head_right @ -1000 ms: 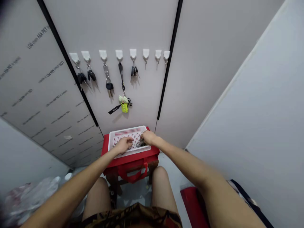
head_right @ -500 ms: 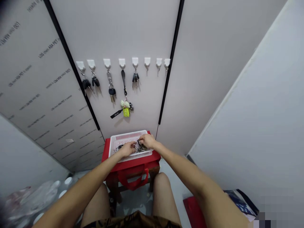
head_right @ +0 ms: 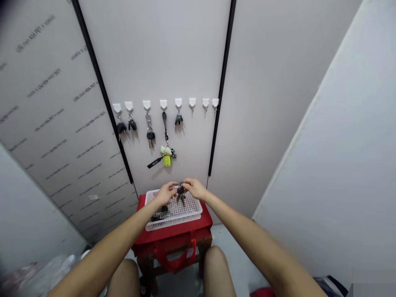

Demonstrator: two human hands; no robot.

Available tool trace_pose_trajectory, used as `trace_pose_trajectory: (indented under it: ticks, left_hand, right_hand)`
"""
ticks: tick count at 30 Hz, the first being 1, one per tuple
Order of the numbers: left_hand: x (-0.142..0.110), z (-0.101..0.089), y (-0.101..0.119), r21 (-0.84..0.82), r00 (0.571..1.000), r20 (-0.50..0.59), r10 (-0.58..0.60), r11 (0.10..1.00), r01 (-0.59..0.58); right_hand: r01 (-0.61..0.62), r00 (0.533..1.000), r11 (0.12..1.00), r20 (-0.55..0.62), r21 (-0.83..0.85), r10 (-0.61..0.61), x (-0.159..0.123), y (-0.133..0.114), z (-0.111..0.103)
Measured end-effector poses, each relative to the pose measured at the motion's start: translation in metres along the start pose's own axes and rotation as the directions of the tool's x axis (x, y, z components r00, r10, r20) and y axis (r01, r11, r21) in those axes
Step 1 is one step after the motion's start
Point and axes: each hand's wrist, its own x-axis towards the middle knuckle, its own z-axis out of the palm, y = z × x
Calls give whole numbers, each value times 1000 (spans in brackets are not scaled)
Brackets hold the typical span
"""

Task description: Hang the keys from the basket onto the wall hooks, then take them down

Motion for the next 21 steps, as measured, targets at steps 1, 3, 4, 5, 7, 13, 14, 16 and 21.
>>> trace_pose_trajectory:
  ticks: [1,3,4,5,7,13,14,16,21]
  left_hand:
    - [1,-1,3,4,1000,10,-4,1000,4]
    - [2,-6,9,28,999,38,3,1000,-4]
    - [3,-9,13,56,999,38,13,998,-15]
    - [3,-12,17,95,999,29,27,995,-29]
    - [4,-20,29,177,998,6,61,982,-61]
    - [12,-37,87,360,963,54,263,895,-264]
    - [14,-39,98,372,952,53,301,879,-299]
    - [20,-41,119,361,934,33,355,867,-342]
    - [43,-44,171,173,877,-180,446,892,-419]
  right_hand:
    - [15,1000,1000,-7,-3,-15,0,-3,-1]
    - [28,999,1000,-21,-9,-28,-1,-9,-5]
    - [26,999,1000,-31,-11,-27,-1,-11,-8]
    - [21,999,1000,-47,-9,-21,-2,-13,-11]
    - [15,994,1000,-110,4,-15,-2,-15,-18]
    - [210,948,977,-249,24,-197,4,-33,-34]
    - [226,938,974,-276,26,-210,6,-40,-37]
    - [239,911,971,-353,26,-215,13,-58,-47]
    - [285,823,948,-544,142,-166,39,-112,-90]
